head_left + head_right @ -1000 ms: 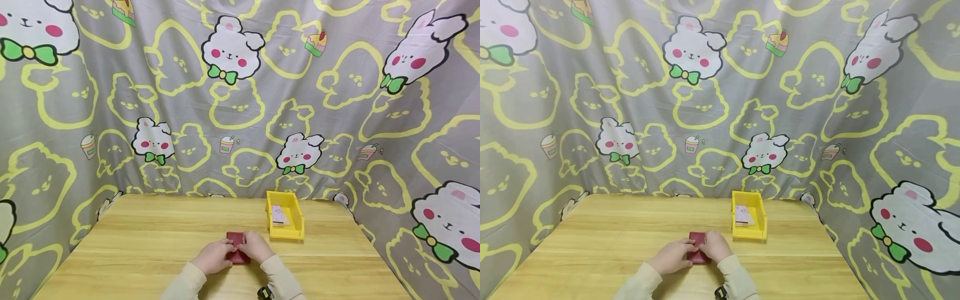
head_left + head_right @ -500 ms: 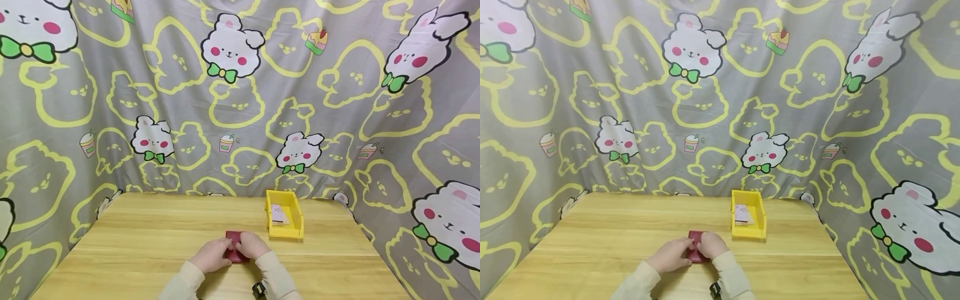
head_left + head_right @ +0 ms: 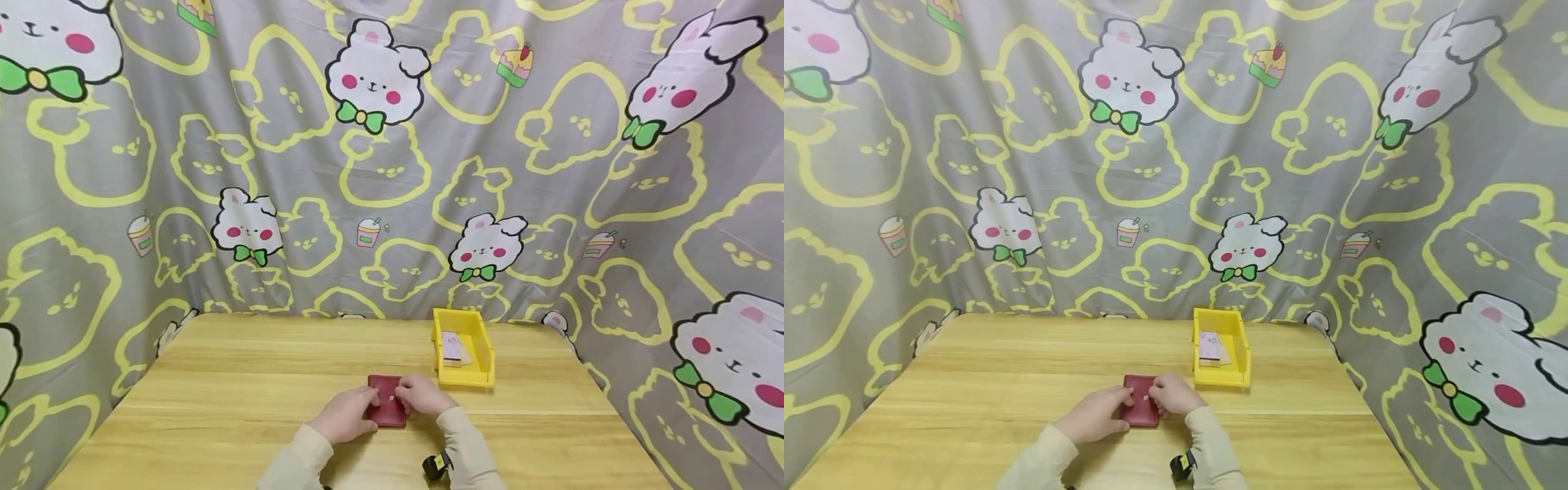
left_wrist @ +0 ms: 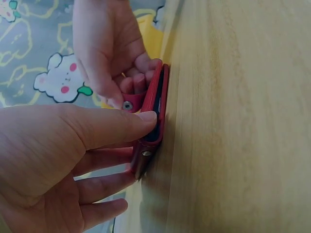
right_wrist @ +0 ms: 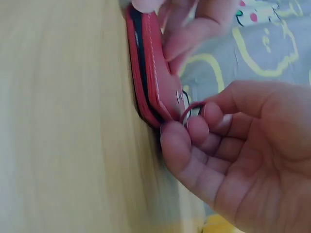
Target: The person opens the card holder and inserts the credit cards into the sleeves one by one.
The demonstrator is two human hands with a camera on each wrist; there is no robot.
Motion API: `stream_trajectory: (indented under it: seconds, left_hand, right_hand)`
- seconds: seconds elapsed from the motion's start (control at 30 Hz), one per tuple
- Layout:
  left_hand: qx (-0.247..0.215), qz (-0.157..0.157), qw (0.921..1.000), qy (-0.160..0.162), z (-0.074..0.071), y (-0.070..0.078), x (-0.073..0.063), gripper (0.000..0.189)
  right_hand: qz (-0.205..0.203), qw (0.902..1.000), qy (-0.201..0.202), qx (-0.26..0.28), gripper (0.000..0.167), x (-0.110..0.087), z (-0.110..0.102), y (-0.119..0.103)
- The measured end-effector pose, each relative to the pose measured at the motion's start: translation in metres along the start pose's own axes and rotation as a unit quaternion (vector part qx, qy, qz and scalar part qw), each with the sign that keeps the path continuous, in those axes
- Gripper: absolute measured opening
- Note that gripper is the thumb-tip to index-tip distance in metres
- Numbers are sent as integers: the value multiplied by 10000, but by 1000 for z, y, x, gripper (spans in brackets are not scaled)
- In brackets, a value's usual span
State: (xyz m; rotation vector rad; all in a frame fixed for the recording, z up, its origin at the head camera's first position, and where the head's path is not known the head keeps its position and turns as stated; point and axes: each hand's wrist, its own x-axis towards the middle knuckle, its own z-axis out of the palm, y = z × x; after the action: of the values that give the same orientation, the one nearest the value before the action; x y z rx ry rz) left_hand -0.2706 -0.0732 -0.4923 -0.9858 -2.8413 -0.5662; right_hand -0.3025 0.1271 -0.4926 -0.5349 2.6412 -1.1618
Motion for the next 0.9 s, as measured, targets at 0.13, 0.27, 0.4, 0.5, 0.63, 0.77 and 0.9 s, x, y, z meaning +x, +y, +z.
stream_trajectory:
  seconds: [0.13,0.27,0.4,0.5,0.63,0.77,0.9]
  left_hand:
    - [-6,-53,10000,-22,0,0,-1,29]
    - [-122,-109,9999,-51,-2,1,0,29]
    - [-148,-176,9997,-85,-3,2,0,30]
    - [-149,-184,9997,-107,-3,3,-1,31]
    - [-144,-205,9996,-98,-2,2,-2,32]
    - [-125,-206,9997,-94,-2,2,-2,32]
    - [-150,-236,9995,-123,-4,5,-2,32]
  right_hand:
    - [209,9968,-197,746,26,-1,-7,6]
    - [435,9964,-134,715,25,-6,-17,4]
    - [673,9971,83,339,23,-12,-27,2]
    - [830,9964,198,-19,22,-16,-32,3]
    - [992,9929,318,-578,26,-20,-34,6]
    - [1301,9868,407,-878,29,-23,-33,9]
    - [1564,9826,388,-925,26,-24,-32,10]
